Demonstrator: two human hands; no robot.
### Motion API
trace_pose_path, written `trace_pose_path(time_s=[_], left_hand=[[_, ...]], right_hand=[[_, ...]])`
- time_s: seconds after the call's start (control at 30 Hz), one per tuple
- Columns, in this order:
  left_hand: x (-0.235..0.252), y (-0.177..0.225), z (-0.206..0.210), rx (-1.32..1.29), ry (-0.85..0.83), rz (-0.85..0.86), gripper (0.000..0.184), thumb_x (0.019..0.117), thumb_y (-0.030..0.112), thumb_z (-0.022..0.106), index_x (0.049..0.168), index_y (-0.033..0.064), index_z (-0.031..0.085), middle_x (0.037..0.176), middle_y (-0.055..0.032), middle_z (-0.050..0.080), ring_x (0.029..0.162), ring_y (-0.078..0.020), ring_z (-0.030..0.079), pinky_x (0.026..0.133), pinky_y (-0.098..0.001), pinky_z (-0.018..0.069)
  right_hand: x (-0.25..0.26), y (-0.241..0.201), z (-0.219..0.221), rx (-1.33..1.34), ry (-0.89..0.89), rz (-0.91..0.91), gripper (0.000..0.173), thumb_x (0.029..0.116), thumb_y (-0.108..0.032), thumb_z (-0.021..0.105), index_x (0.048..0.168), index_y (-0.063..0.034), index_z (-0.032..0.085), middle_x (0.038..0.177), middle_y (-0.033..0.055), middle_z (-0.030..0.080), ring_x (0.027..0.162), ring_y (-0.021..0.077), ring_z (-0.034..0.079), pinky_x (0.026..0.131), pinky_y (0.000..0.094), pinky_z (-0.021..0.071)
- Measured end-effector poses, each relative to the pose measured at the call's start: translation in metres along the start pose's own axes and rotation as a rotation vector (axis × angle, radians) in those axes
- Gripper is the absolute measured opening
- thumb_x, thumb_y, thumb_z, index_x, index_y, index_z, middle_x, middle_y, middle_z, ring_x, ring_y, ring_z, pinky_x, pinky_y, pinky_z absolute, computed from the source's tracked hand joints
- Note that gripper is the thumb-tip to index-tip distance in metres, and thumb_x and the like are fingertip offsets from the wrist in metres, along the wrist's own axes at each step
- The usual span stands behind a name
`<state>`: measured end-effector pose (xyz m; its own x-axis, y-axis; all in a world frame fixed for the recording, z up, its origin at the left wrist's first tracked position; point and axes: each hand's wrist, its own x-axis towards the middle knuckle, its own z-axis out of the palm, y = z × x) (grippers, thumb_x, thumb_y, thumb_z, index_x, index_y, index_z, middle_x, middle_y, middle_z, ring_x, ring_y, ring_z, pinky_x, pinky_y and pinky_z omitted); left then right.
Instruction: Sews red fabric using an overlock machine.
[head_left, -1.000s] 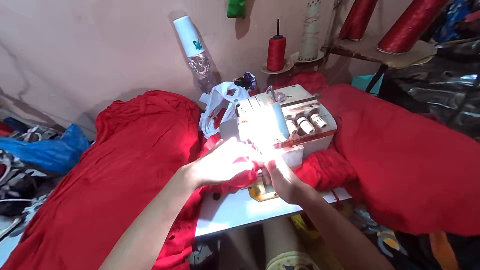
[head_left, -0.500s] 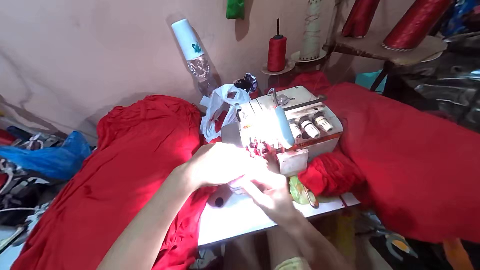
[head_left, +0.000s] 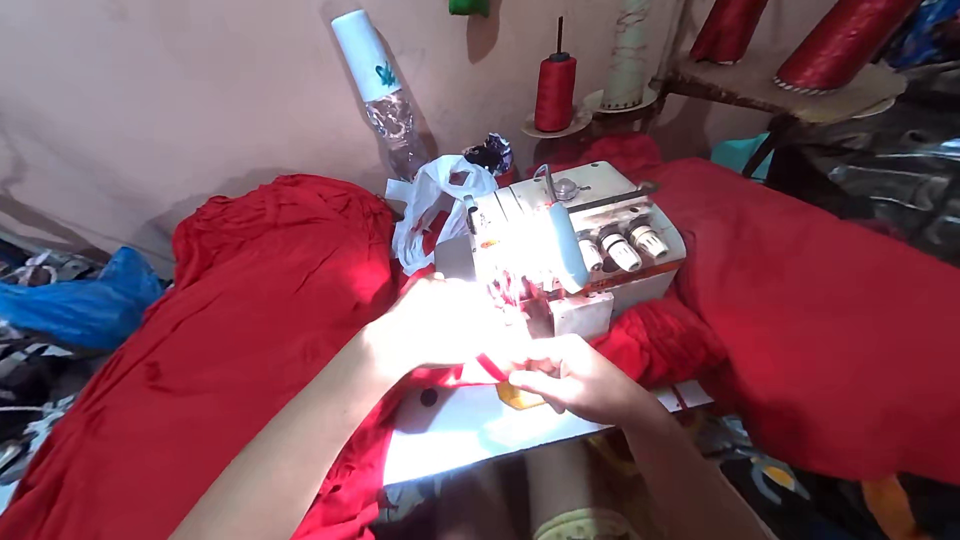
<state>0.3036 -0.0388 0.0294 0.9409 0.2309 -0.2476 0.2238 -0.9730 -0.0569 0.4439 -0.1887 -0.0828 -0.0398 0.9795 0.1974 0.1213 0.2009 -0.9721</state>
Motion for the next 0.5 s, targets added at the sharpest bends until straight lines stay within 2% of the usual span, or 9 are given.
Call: trace_pose_path(time_s=[0.07, 0.17, 0.27, 0.33, 0.4, 0.43, 0.5], left_hand=[[-0.001, 0.008, -0.002, -0.008, 0.049, 0.064, 0.027, 0.0995, 0.029, 0.053, 0.099, 0.0132, 0.075, 0.086, -0.0085, 0.071, 0.086, -0.0292, 0.069, 0.072, -0.0529, 0.0494], [-0.001, 0.012, -0.003, -0.007, 0.059, 0.151, 0.027, 0.0945, 0.036, 0.06, 0.101, 0.0153, 0.076, 0.088, -0.0074, 0.071, 0.086, -0.0294, 0.069, 0.068, -0.0537, 0.0505], [0.0, 0.008, 0.001, 0.11, 0.046, 0.188, 0.032, 0.0931, 0.044, 0.061, 0.098, 0.0157, 0.074, 0.091, -0.0078, 0.07, 0.09, -0.0296, 0.069, 0.067, -0.0523, 0.0525], [-0.001, 0.006, -0.003, 0.167, -0.009, 0.085, 0.034, 0.0931, 0.045, 0.064, 0.102, 0.0137, 0.074, 0.098, -0.0105, 0.071, 0.096, -0.0323, 0.068, 0.073, -0.0537, 0.0524], [-0.003, 0.002, -0.004, 0.214, 0.007, -0.012, 0.035, 0.0886, 0.047, 0.07, 0.1, 0.0139, 0.075, 0.095, -0.0101, 0.071, 0.095, -0.0324, 0.067, 0.08, -0.0546, 0.0497], [-0.005, 0.0, -0.006, 0.214, 0.022, -0.042, 0.033, 0.0885, 0.044, 0.071, 0.099, 0.013, 0.075, 0.094, -0.0097, 0.071, 0.094, -0.032, 0.067, 0.082, -0.0543, 0.0484], [-0.013, -0.004, -0.01, 0.107, 0.09, -0.025, 0.02, 0.0925, 0.028, 0.066, 0.098, 0.0114, 0.075, 0.09, -0.0089, 0.071, 0.093, -0.0305, 0.068, 0.085, -0.0543, 0.0494]], right_hand=[[0.002, 0.004, -0.001, 0.008, 0.014, 0.007, 0.014, 0.0976, -0.013, 0.06, 0.097, -0.004, 0.071, 0.059, -0.0112, 0.054, 0.048, -0.0083, 0.045, 0.047, 0.0106, 0.0384], [0.008, 0.005, -0.003, -0.026, 0.029, 0.0, 0.014, 0.098, -0.016, 0.061, 0.096, -0.004, 0.07, 0.059, -0.0108, 0.052, 0.048, -0.0078, 0.044, 0.048, 0.011, 0.0384], [0.011, 0.001, -0.006, -0.054, 0.042, 0.032, 0.018, 0.0986, -0.018, 0.061, 0.099, -0.0025, 0.071, 0.059, -0.0095, 0.054, 0.048, -0.0069, 0.046, 0.048, 0.0116, 0.0395], [0.013, -0.002, -0.008, -0.071, 0.058, 0.049, 0.02, 0.0992, -0.019, 0.062, 0.102, -0.0013, 0.072, 0.061, -0.008, 0.055, 0.049, -0.0059, 0.046, 0.049, 0.0125, 0.0405], [0.014, -0.002, -0.011, -0.085, 0.076, 0.061, 0.02, 0.0987, -0.018, 0.062, 0.103, -0.0017, 0.071, 0.061, -0.0085, 0.055, 0.049, -0.0057, 0.047, 0.049, 0.0125, 0.0415], [0.015, -0.003, -0.011, -0.094, 0.088, 0.072, 0.019, 0.0986, -0.018, 0.062, 0.102, -0.001, 0.071, 0.061, -0.0081, 0.055, 0.049, -0.0052, 0.047, 0.049, 0.0128, 0.0413], [0.015, -0.004, -0.011, -0.12, 0.117, 0.072, 0.02, 0.0993, -0.018, 0.061, 0.104, -0.0006, 0.071, 0.063, -0.0073, 0.055, 0.05, -0.0051, 0.047, 0.05, 0.0125, 0.0421]])
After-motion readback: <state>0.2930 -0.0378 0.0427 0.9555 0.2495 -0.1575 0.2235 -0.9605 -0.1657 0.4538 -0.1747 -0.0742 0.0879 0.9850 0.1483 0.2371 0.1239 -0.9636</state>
